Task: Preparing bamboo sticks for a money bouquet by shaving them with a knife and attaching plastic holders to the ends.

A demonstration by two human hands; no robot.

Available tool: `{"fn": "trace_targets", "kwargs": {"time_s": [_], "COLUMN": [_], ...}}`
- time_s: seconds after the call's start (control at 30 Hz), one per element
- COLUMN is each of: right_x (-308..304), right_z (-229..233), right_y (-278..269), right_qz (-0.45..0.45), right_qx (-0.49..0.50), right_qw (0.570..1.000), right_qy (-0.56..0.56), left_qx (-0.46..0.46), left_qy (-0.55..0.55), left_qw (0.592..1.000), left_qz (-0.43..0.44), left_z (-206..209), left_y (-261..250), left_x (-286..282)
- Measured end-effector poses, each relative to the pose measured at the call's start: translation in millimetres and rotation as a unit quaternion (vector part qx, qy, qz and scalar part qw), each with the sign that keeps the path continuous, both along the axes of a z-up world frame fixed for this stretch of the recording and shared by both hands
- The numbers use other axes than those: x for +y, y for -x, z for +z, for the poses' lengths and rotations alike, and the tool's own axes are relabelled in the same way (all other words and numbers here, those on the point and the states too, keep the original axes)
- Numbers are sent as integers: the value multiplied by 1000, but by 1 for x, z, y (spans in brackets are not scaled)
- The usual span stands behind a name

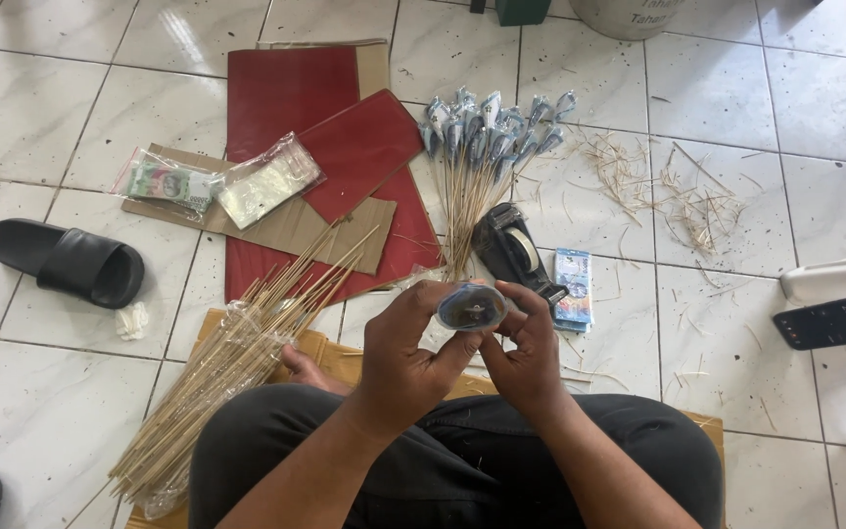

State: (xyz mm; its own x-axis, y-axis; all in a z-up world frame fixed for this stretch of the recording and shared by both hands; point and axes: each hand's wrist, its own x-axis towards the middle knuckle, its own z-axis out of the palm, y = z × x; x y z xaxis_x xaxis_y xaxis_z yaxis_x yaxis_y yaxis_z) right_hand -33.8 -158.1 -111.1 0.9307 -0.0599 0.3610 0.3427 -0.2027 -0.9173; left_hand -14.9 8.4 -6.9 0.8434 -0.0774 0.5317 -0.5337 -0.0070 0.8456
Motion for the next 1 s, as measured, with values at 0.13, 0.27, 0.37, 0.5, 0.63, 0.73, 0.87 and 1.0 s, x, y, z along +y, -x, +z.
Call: {"fn": "trace_targets", "kwargs": {"time_s": [0.13, 0.27, 0.37, 0.5, 0.63, 0.73, 0.87, 1.0], "right_x": [0, 0, -4, -7, -10, -13, -13, -10], "right_z": [-3, -2, -6, -4, -6, -8, -7, -2], "right_y": [0, -1, 0, 3, 0, 1, -1, 1], "right_qz": [-3, -22, -39, -32, -39, -22, 36, 43], "right_qx": [-10, -16, -14, 38, 14, 20, 11, 54], "right_qw": [1000, 999, 996, 994, 988, 988, 996, 998], "right_qy": [15, 33, 74, 101, 150, 152, 76, 5], "left_qx": [-28, -53, -65, -96, -135, -149, -161, -164], "left_qy": [8, 10, 14, -88, -64, -51, -63, -69], "left_qw": [1000, 998, 998, 991, 988, 986, 984, 982], "left_qz": [10, 17, 11, -35, -45, -53, -51, -60], "left_z": [7, 6, 5, 3, 12, 10, 8, 6], "left_y": [2, 3, 4, 8, 9, 10, 13, 13], "left_x": [0, -1, -2, 9, 8, 7, 8, 9]}}
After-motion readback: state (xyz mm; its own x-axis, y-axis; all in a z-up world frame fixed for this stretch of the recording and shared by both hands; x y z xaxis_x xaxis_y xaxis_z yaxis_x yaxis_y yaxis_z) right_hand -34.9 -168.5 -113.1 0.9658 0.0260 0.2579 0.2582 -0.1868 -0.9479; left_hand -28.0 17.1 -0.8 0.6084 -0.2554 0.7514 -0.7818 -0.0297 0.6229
